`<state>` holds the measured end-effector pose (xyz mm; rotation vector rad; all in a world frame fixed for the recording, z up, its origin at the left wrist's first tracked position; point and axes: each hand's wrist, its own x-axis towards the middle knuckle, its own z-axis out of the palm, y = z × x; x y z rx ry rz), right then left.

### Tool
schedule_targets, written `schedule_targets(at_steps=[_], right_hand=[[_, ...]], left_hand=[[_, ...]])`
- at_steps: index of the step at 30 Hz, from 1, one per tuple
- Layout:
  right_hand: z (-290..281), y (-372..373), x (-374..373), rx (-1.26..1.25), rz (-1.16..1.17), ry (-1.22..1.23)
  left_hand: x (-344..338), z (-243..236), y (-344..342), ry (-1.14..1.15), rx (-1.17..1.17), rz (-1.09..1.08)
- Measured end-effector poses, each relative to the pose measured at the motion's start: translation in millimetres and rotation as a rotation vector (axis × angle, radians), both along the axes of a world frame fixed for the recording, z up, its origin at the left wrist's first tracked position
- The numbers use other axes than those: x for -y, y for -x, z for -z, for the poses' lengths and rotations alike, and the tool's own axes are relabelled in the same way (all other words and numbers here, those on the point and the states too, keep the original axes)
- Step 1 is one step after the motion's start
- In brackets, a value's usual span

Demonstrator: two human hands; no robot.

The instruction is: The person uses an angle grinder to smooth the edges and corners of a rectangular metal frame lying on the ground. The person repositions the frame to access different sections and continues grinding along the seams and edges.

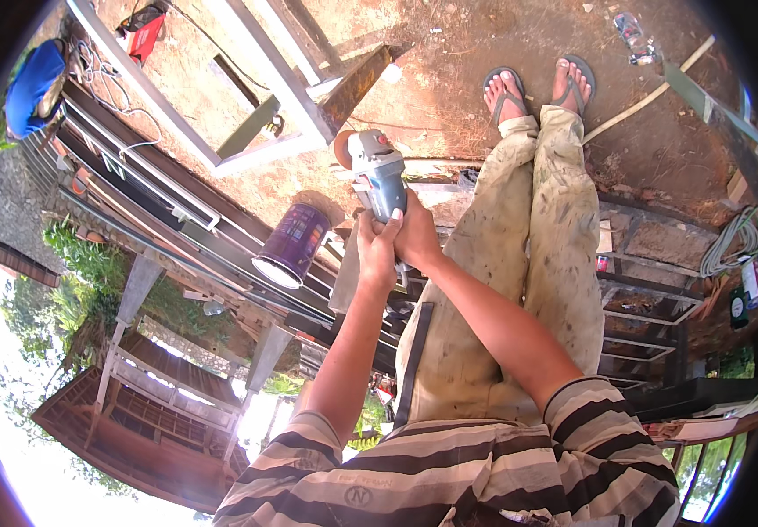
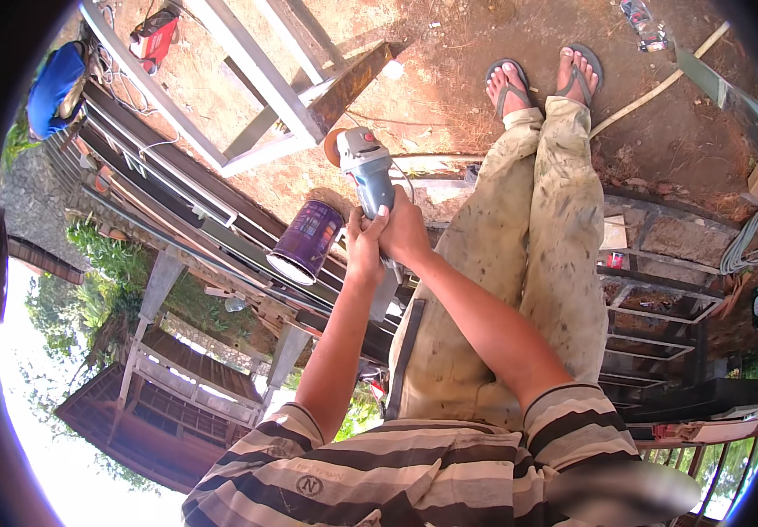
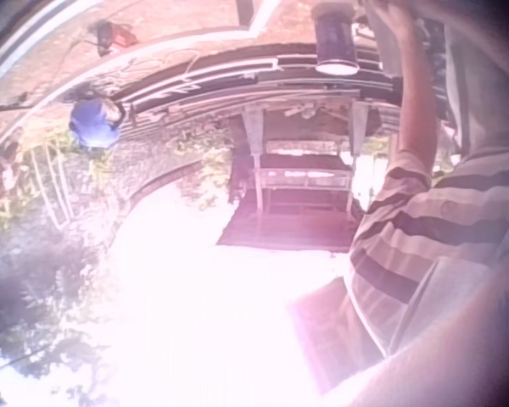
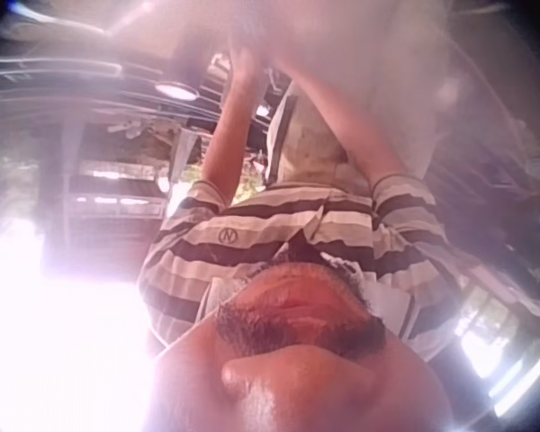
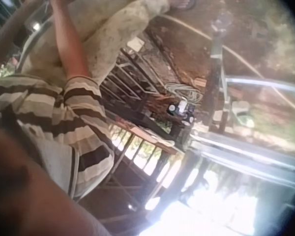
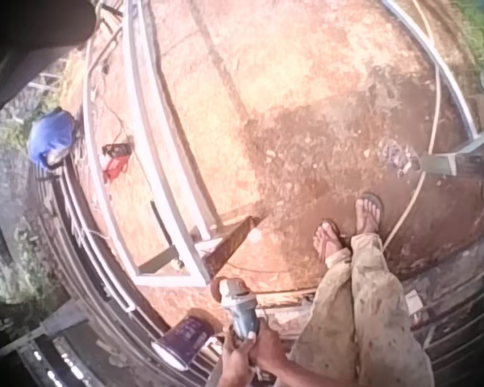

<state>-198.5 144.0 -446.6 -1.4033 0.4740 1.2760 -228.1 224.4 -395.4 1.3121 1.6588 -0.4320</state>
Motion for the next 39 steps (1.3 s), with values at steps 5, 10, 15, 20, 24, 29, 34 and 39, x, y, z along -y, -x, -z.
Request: schedule_targets(at_steps=[5, 10, 15, 20, 24, 29, 34, 39], right_hand=[[3.0, -9.4, 2.0, 0.018, 0.035, -0.038], [15.1, -30.3, 2.9, 0.017, -0.038, -0.015], [18.3, -30.8, 6.8, 0.037, -0.068, -0.025], [25.3, -30.3, -0.5, 0.002, -0.082, -0.022], [22.4, -36.9, 0.1, 0.035, -0.100, 0.000], [19.8, -35.7, -4.9, 0.048, -0.080, 0.002], [19.1, -45.6, -2.3, 0.073, -0.088, 0.001], [21.5, -48.9, -3.0, 0.026, -0.132, 0.034]], left_hand=[[3.8, 6.3, -3.3, -0.003, 0.042, -0.036], [2.6, 16.0, -28.6, 0.054, 0.025, -0.118], [7.5, 20.7, -24.8, 0.025, 0.038, -0.129], [8.2, 10.2, -48.7, 0.036, 0.032, -0.157], [5.5, 12.9, -50.8, 0.058, 0.038, -0.164], [4.0, 10.1, -53.7, 0.046, 0.031, -0.161], [11.4, 9.4, -59.8, 0.020, 0.053, -0.173], [-0.9, 17.7, -46.5, 0.073, 0.054, -0.177]])
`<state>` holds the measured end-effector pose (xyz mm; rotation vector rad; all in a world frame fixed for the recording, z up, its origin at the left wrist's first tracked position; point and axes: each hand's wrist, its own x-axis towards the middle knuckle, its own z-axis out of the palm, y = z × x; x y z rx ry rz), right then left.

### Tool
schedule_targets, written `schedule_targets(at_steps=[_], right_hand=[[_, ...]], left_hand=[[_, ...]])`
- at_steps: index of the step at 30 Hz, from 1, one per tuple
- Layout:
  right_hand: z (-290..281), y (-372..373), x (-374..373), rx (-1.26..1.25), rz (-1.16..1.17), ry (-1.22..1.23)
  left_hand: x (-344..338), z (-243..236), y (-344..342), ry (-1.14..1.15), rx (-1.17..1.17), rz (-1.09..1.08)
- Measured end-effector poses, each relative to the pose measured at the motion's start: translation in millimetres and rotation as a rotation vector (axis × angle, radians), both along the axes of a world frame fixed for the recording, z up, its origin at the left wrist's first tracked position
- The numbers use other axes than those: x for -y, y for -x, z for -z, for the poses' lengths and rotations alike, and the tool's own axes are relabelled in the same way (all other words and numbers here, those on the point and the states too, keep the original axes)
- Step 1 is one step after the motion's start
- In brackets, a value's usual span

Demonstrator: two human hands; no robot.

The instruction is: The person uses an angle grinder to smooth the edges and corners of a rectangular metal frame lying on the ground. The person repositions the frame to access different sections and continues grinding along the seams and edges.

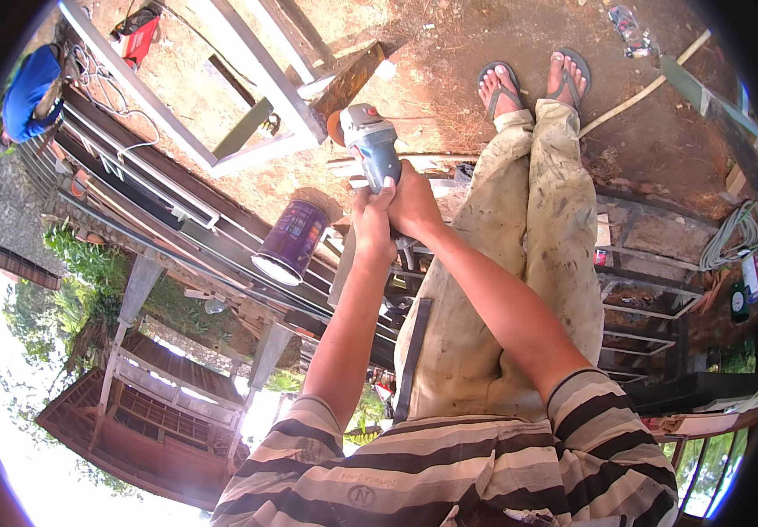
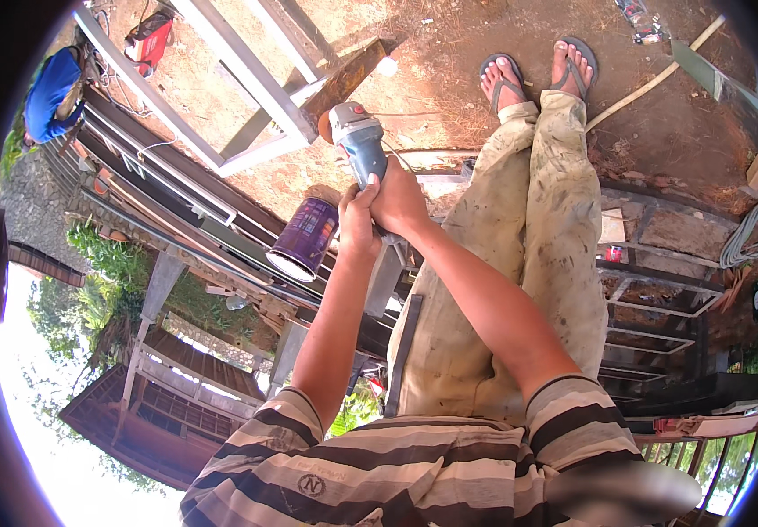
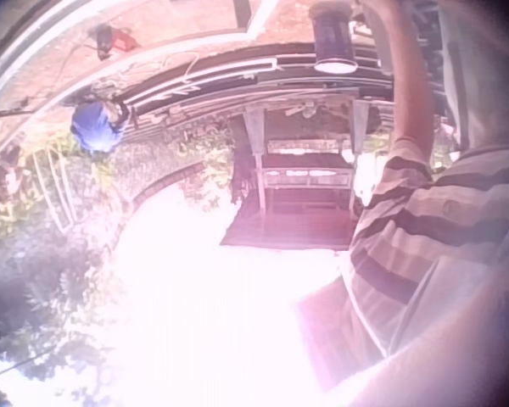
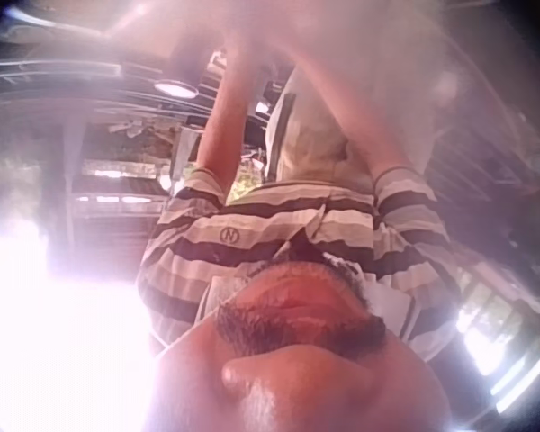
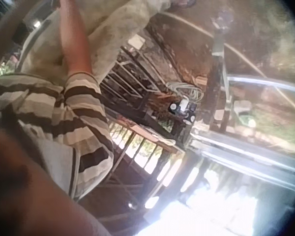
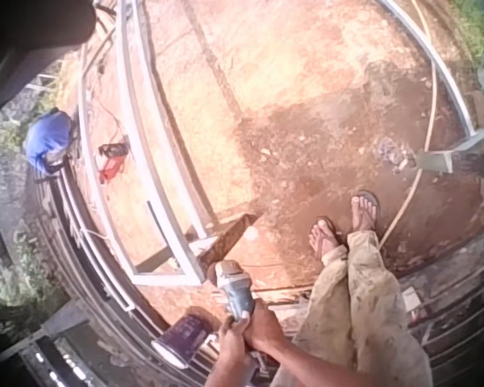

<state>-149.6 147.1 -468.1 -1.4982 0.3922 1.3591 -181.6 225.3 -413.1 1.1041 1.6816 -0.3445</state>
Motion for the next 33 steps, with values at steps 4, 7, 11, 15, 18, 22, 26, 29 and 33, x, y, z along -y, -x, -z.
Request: schedule_targets(at_steps=[4, 7, 11, 15, 18, 22, 26, 29, 33], right_hand=[[-5.6, 3.8, -3.9, 0.112, 0.021, -0.050], [-2.6, -12.8, -2.3, 0.049, 0.058, -0.042], [7.7, 2.5, -4.1, 0.102, 0.050, -0.059], [2.0, -17.0, -5.8, 0.012, -0.005, -0.018], [8.2, -8.6, -5.0, 0.060, 0.003, -0.034], [6.9, -15.2, -9.3, 0.097, 0.032, -0.027], [6.7, -16.2, -5.8, 0.077, -0.024, -0.021], [5.6, -14.1, -8.0, 0.091, -0.002, -0.040], [3.4, -12.9, -7.7, 0.091, 0.009, -0.044]], left_hand=[[7.3, -9.5, -5.9, -0.056, 0.065, -0.008], [-6.9, 2.2, -1.2, 0.008, 0.017, 0.012], [3.5, 1.6, -12.7, -0.029, 0.063, 0.002], [-2.6, 1.0, -19.2, 0.002, 0.019, -0.007], [-2.1, 8.5, -18.1, -0.015, 0.044, -0.021], [-5.4, 5.5, -16.9, 0.001, 0.079, -0.010], [-3.6, 13.0, -16.8, -0.025, 0.049, -0.044], [-2.4, -1.9, -17.6, -0.003, 0.103, -0.014], [-7.3, 5.9, -10.4, 0.005, 0.041, -0.016]])
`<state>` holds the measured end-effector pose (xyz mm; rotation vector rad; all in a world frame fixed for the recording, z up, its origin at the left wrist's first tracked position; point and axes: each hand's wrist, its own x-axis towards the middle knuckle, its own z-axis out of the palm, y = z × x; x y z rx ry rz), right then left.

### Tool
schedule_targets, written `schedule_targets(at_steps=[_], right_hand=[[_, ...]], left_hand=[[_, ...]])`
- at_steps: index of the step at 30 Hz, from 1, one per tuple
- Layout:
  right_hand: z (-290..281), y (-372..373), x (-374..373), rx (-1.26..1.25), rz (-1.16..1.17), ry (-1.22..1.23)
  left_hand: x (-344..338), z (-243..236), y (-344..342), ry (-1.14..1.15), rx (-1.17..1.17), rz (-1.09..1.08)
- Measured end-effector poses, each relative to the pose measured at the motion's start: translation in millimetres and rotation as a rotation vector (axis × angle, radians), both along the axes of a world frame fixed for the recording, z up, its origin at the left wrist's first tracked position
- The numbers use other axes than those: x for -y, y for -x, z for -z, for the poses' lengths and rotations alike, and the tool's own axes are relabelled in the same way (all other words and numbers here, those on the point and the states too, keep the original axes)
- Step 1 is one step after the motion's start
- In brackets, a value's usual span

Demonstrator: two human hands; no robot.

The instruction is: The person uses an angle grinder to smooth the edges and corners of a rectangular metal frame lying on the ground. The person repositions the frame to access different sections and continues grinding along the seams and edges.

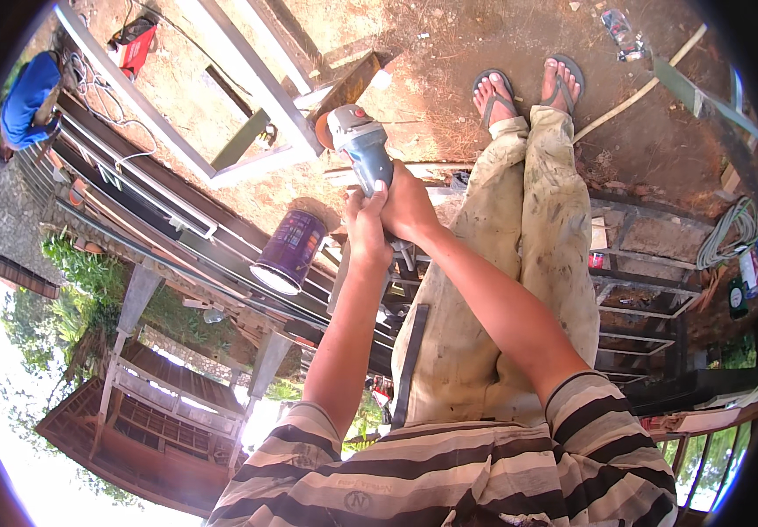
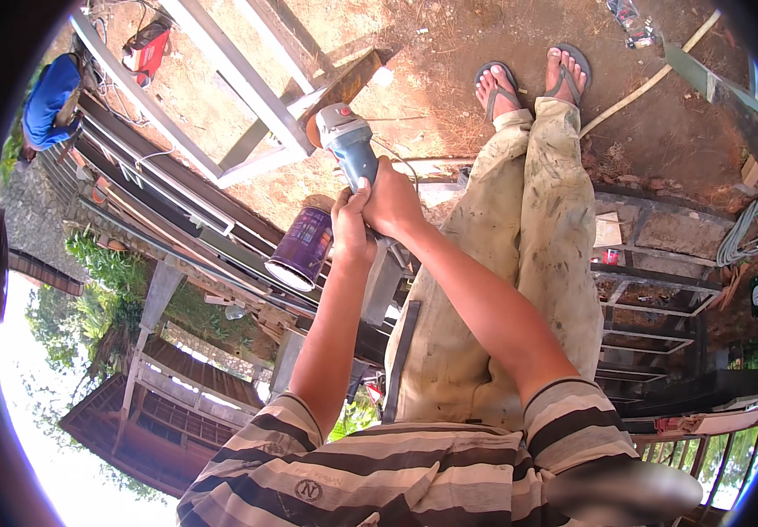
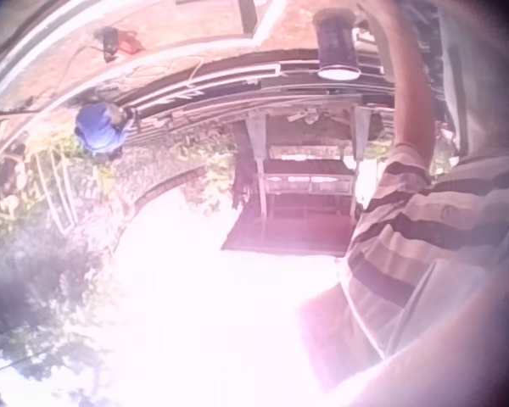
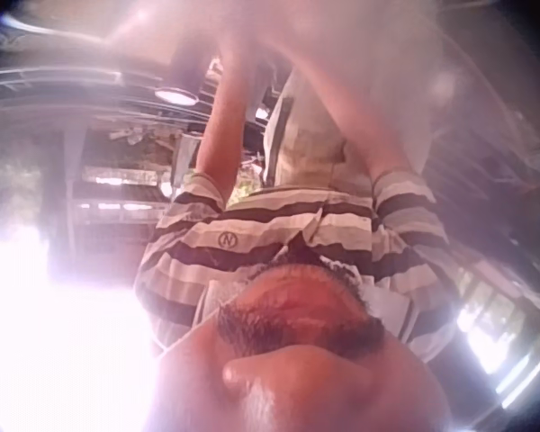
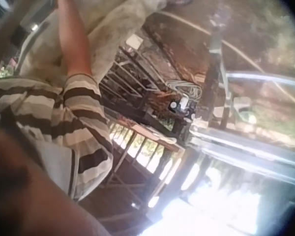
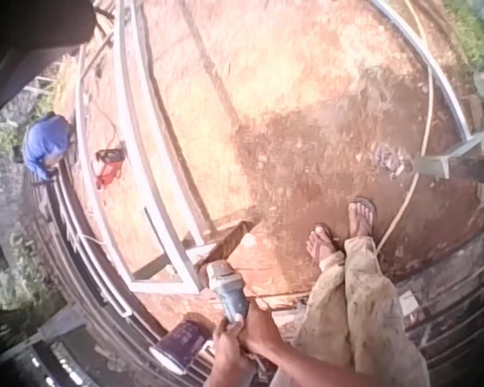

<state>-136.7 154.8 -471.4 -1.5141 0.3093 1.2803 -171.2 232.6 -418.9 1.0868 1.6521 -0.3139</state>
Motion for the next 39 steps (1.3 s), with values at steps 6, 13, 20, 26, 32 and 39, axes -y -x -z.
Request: schedule_targets(at_steps=[6, 13, 20, 26, 32, 39], right_hand=[[-3.3, -9.1, 1.9, -0.027, -0.049, 0.030], [-0.7, -7.5, 2.0, -0.020, -0.009, 0.012], [-1.0, -5.5, 4.5, -0.007, 0.010, -0.010], [-9.1, -1.1, 13.0, -0.101, -0.007, -0.019], [-9.3, -14.0, 10.9, -0.098, 0.030, -0.085], [-5.8, -11.6, 17.1, -0.194, 0.020, -0.124]], left_hand=[[3.1, 1.6, 3.0, -0.042, -0.011, -0.038], [9.4, -8.6, -12.8, -0.018, 0.037, -0.019], [12.0, -10.5, -15.0, -0.051, -0.019, -0.032], [19.3, -19.4, -9.7, -0.023, -0.042, -0.066], [16.3, -22.5, -21.4, 0.023, -0.017, -0.079], [17.4, -15.3, -14.1, 0.097, -0.038, -0.176]])
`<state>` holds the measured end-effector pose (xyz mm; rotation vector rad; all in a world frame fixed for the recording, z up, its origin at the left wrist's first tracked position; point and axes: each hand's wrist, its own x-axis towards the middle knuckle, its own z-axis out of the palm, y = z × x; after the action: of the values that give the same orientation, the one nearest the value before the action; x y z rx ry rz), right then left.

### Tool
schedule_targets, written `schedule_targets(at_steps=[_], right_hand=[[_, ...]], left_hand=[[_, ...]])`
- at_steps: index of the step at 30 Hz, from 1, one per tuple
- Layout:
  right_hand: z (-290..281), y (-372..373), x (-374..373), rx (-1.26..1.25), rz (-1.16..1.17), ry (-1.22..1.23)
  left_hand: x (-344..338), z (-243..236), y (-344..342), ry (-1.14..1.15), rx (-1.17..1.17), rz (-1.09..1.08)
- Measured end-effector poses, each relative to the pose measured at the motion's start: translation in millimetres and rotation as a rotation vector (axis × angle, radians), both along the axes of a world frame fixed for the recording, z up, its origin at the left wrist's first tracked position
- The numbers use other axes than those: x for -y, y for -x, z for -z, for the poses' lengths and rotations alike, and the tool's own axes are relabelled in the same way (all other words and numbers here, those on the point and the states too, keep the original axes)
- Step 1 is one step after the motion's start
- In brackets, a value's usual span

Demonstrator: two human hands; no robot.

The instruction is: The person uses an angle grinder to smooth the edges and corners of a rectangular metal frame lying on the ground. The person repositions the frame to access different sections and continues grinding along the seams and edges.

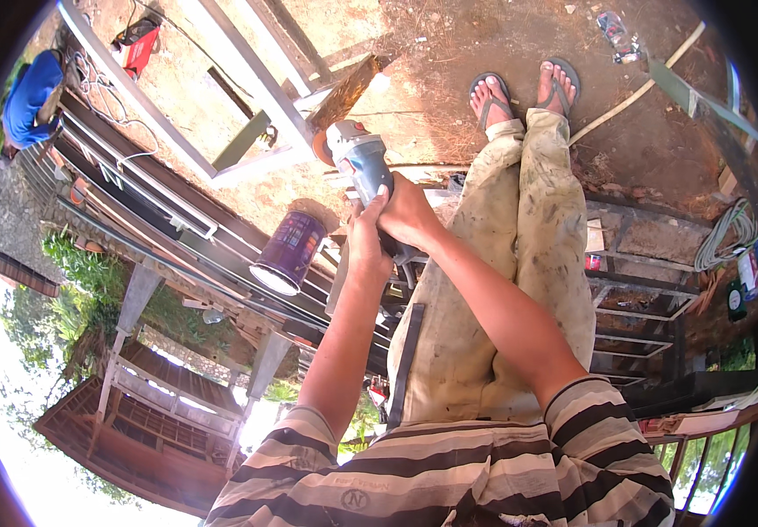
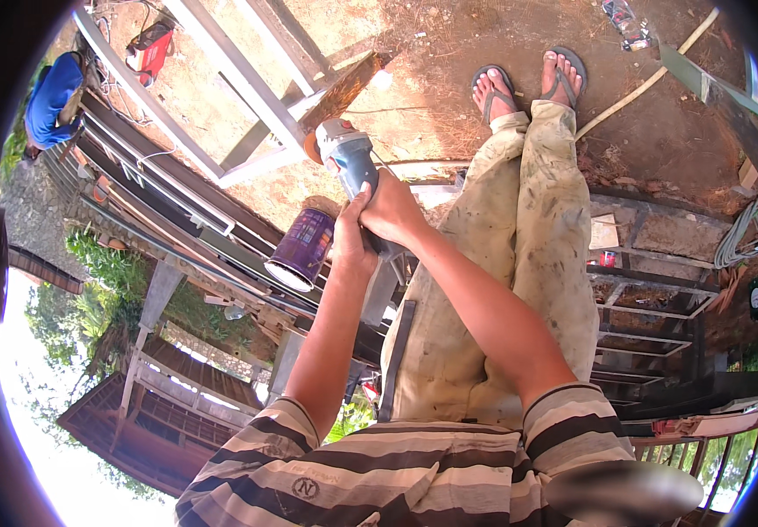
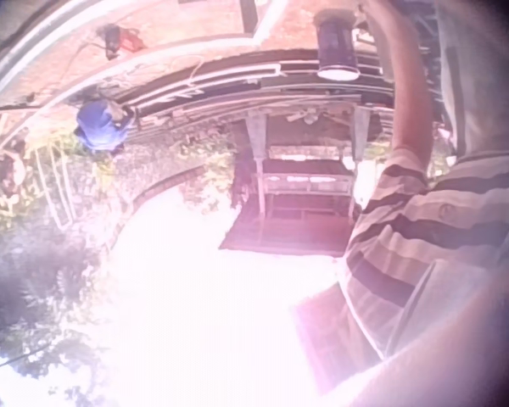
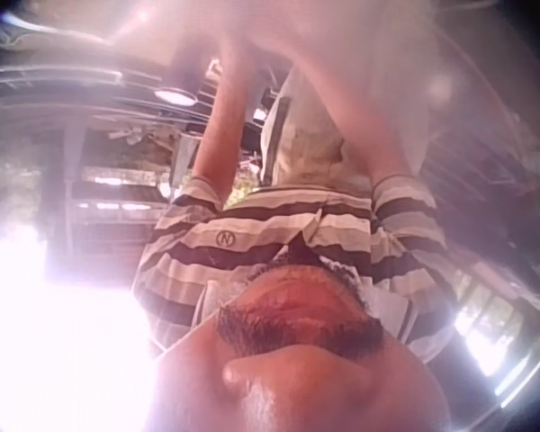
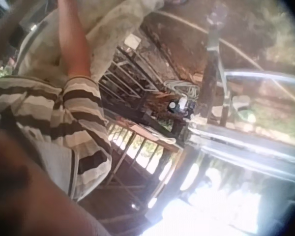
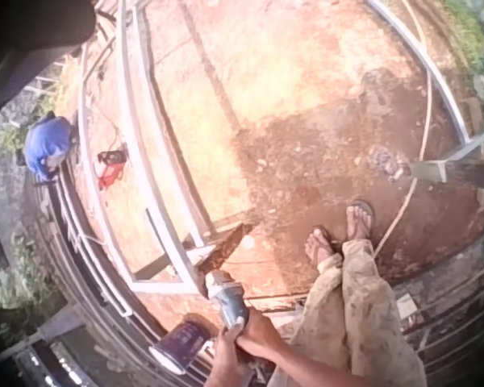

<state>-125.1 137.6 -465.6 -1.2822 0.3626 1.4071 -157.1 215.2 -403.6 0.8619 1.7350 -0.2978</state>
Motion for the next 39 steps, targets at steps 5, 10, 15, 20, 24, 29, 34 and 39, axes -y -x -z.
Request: schedule_targets(at_steps=[5, 10, 15, 20, 24, 29, 34, 39], right_hand=[[0.6, -19.0, 1.0, 0.062, 0.009, -0.021], [6.7, -6.2, 1.1, 0.022, -0.018, 0.024], [-2.1, -9.0, 6.1, 0.078, -0.015, 0.016], [-6.2, -36.1, 2.9, 0.077, -0.001, -0.019], [-12.8, -15.2, 11.6, -0.070, -0.084, 0.047], [-3.4, -27.2, 3.1, 0.076, -0.042, 0.012], [-5.6, -24.1, 6.6, 0.003, -0.061, 0.010], [-8.3, -22.6, 6.8, -0.013, -0.054, 0.023]], left_hand=[[-1.6, 5.2, -10.2, 0.000, 0.071, -0.037], [-0.7, 13.5, 3.7, 0.014, 0.072, -0.051], [6.1, 10.7, 4.9, -0.038, 0.068, -0.040], [-6.6, 16.3, -5.1, 0.000, 0.104, -0.048], [4.4, 12.8, 18.6, -0.026, 0.025, -0.051], [-0.4, 11.4, -7.0, -0.020, 0.061, -0.063], [3.0, 10.0, -0.8, -0.026, 0.017, -0.066], [4.9, 9.8, 1.7, -0.041, 0.035, -0.063]])
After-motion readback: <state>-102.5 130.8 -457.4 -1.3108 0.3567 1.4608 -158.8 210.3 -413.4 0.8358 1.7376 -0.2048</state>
